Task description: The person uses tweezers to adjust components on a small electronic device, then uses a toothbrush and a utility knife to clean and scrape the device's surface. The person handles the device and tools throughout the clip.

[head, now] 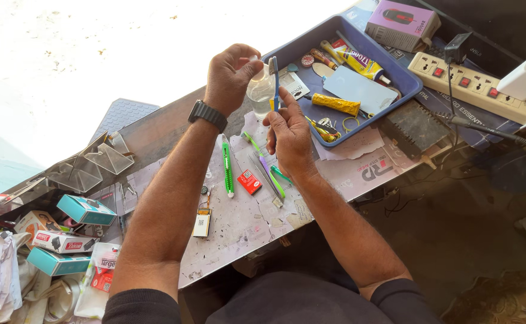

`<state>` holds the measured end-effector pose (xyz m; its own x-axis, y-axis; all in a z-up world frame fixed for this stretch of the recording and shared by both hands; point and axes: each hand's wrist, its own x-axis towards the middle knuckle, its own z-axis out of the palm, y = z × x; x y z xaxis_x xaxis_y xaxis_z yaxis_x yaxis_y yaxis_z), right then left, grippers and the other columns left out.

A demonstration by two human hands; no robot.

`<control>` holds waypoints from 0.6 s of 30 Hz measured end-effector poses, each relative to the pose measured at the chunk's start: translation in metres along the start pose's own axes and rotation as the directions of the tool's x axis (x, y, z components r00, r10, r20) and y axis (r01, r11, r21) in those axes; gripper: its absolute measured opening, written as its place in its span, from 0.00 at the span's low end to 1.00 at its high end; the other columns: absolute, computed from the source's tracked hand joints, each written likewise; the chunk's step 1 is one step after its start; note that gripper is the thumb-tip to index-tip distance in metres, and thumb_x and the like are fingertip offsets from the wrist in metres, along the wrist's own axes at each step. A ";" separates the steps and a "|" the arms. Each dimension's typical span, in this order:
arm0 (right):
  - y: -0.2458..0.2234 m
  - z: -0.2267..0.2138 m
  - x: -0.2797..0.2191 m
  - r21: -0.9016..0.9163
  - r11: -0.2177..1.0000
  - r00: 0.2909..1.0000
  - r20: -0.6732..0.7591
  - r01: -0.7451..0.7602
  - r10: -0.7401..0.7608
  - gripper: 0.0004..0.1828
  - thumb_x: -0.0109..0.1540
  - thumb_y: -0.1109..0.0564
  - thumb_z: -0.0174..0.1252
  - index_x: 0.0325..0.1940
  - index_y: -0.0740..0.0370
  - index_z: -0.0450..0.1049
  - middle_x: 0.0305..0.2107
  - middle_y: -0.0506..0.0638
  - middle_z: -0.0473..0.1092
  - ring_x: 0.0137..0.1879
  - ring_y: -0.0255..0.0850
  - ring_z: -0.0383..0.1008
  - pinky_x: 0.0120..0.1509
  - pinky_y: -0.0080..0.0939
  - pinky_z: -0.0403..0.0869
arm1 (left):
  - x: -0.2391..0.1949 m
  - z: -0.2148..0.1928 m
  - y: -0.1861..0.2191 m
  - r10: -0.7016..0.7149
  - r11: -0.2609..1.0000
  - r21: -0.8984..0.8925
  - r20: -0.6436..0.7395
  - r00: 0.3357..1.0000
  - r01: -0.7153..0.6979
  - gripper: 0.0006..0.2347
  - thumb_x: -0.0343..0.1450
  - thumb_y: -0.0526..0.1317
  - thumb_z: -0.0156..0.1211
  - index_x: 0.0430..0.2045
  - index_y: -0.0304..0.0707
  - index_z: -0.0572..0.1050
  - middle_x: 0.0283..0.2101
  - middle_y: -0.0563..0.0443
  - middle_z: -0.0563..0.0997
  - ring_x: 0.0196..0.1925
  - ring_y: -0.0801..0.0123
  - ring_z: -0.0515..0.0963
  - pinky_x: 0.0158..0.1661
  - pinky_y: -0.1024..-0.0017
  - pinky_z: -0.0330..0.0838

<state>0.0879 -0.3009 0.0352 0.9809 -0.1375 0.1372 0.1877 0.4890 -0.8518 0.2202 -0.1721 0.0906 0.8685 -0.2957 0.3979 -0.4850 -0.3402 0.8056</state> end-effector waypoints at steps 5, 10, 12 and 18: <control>-0.001 0.002 -0.002 0.034 0.999 1.000 0.022 -0.012 0.011 0.31 0.69 0.62 0.50 0.78 0.63 0.54 0.31 0.47 0.69 0.21 0.25 0.62 0.19 0.28 0.64 | -0.001 -0.006 0.001 0.010 0.978 -0.206 0.125 0.992 0.016 0.11 0.75 0.39 0.55 0.47 0.34 0.79 0.48 0.44 0.85 0.50 0.67 0.85 0.53 0.63 0.80; -0.001 0.007 0.000 -0.015 1.000 1.000 0.023 -0.021 0.022 0.31 0.69 0.63 0.50 0.77 0.62 0.56 0.31 0.47 0.69 0.22 0.25 0.62 0.19 0.28 0.65 | -0.001 -0.006 -0.004 -0.071 0.877 -0.470 0.084 0.994 0.102 0.13 0.77 0.44 0.50 0.43 0.37 0.81 0.44 0.48 0.86 0.51 0.65 0.83 0.59 0.57 0.74; -0.001 0.008 0.001 -0.016 0.999 0.999 0.023 -0.030 0.030 0.30 0.69 0.63 0.50 0.77 0.61 0.56 0.31 0.47 0.69 0.21 0.25 0.62 0.19 0.28 0.64 | 0.002 -0.002 -0.007 -0.121 0.867 -0.481 0.056 0.991 0.133 0.11 0.77 0.43 0.53 0.40 0.37 0.80 0.43 0.47 0.86 0.49 0.66 0.82 0.58 0.57 0.75; 0.002 0.009 0.004 -0.050 0.999 0.999 0.035 -0.016 0.018 0.30 0.69 0.63 0.50 0.77 0.60 0.57 0.32 0.48 0.69 0.22 0.25 0.62 0.19 0.28 0.64 | 0.006 0.003 -0.014 -0.166 0.889 -0.433 0.003 0.986 0.151 0.08 0.73 0.42 0.59 0.38 0.38 0.80 0.41 0.48 0.86 0.47 0.67 0.83 0.56 0.57 0.77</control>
<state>0.0921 -0.2933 0.0386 0.9853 -0.0987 0.1394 0.1691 0.4477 -0.8780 0.2317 -0.1720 0.0799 0.9367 -0.2379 0.2571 -0.2551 0.0394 0.9661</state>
